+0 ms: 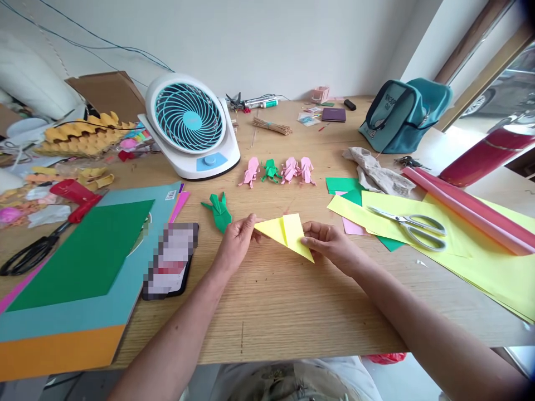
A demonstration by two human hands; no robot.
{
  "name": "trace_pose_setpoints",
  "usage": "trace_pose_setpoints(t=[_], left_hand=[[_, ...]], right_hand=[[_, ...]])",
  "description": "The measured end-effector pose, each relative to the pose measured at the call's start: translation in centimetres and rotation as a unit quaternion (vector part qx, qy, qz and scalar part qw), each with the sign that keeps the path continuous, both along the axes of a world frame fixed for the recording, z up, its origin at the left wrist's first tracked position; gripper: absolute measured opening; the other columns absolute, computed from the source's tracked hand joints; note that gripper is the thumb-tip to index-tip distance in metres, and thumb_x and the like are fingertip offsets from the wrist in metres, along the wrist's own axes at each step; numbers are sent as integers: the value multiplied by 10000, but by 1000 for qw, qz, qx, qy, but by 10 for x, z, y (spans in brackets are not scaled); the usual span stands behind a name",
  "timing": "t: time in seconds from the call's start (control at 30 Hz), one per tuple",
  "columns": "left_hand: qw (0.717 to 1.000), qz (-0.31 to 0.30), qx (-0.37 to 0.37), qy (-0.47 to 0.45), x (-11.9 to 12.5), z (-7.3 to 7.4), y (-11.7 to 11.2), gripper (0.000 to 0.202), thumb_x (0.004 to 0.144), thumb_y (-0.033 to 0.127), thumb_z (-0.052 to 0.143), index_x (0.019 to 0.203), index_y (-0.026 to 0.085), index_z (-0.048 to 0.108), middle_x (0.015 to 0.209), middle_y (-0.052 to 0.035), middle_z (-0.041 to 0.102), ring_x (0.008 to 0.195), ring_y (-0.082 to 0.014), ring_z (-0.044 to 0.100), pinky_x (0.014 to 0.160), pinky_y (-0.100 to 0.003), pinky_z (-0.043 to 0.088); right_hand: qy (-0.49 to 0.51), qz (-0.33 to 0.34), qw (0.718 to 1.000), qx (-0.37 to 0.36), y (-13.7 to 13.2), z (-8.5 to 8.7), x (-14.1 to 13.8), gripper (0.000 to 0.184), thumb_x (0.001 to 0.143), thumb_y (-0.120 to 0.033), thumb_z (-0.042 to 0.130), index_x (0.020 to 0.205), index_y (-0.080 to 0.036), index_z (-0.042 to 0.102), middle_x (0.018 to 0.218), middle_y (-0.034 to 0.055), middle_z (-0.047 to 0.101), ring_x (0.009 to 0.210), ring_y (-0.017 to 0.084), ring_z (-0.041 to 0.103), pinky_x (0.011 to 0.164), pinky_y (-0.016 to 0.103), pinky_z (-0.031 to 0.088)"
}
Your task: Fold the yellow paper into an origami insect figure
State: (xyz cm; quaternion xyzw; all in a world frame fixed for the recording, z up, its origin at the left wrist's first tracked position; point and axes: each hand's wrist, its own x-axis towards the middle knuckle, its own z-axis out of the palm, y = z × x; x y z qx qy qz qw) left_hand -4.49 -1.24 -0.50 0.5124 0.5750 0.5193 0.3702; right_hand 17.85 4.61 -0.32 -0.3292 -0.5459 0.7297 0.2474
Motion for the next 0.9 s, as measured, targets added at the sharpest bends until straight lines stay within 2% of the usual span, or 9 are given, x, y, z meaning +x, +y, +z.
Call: trace_pose_setpoints(t=[0.1, 0.23, 0.37, 0.47, 0.53, 0.6, 0.63, 0.77, 0.9], left_hand=[[998, 41, 34, 13, 0, -1, -1, 423, 954, 542, 461, 964, 179, 679, 699, -18, 606, 641, -132, 559, 542, -230, 412], [996, 64, 67, 21, 5, 2, -3, 306, 919, 472, 552, 1038, 197, 615, 869, -22, 606, 701, -116, 526, 592, -219, 413], [998, 38, 50, 1, 9, 2, -4, 234, 884, 412, 597, 951, 188, 590, 748, 22, 542, 668, -103, 489, 633, -218, 407], [999, 30, 9, -11, 11, 1, -4, 229, 851, 397, 614, 826, 171, 595, 670, 40, 492, 613, -93, 441, 588, -215, 365], [1000, 21, -10, -8, 12, 0, -4, 233, 842, 389, 616, 787, 163, 607, 640, 44, 474, 589, -89, 415, 557, -213, 334], [1000, 4, -16, 19, 13, 0, -4, 235, 843, 377, 614, 757, 158, 620, 636, 39, 485, 596, -93, 421, 561, -214, 334], [999, -8, -14, 36, 13, 0, -4, 241, 847, 373, 609, 741, 158, 622, 646, 33, 501, 610, -97, 435, 574, -216, 345], [994, -52, -8, 92, 17, 0, -6, 244, 859, 362, 597, 726, 159, 624, 701, 8, 562, 666, -120, 497, 625, -230, 392], [992, -70, -7, 101, 21, 0, -8, 232, 855, 345, 601, 720, 157, 624, 703, -1, 575, 672, -129, 524, 646, -243, 421]], right_hand=[[23, -14, 1000, 8, 0, -2, 0, 472, 702, -460, 799, 1012, -191, 568, 760, -19, 607, 619, 96, 533, 518, 209, 385], [31, -22, 998, 48, 0, -10, -2, 546, 734, -404, 775, 1171, -205, 515, 755, -26, 610, 639, 119, 564, 564, 241, 431], [3, -16, 994, 108, -5, -15, -4, 570, 786, -320, 716, 1276, -201, 449, 742, -39, 609, 647, 121, 565, 574, 239, 416], [-42, 7, 985, 166, -9, -13, -3, 522, 838, -308, 652, 1299, -206, 430, 798, -17, 630, 691, 134, 594, 593, 250, 440], [-83, -17, 965, 246, -10, -8, 0, 515, 840, -297, 655, 1304, -220, 445, 980, 45, 658, 825, 164, 626, 655, 280, 484], [-127, -56, 924, 356, -10, -2, 5, 522, 834, -257, 669, 1316, -238, 469, 1168, 91, 624, 963, 194, 611, 713, 306, 499], [-137, -55, 905, 399, -10, 0, 7, 497, 843, -235, 660, 1309, -242, 487, 1203, 96, 612, 973, 197, 602, 721, 312, 499], [-121, 19, 866, 484, -9, 9, 12, 325, 888, -212, 626, 1209, -226, 572, 1153, 91, 608, 951, 192, 588, 772, 324, 507], [-135, 81, 836, 526, -10, 10, 12, 279, 888, -239, 645, 1159, -199, 598, 1050, 87, 581, 947, 201, 577, 837, 348, 501]])
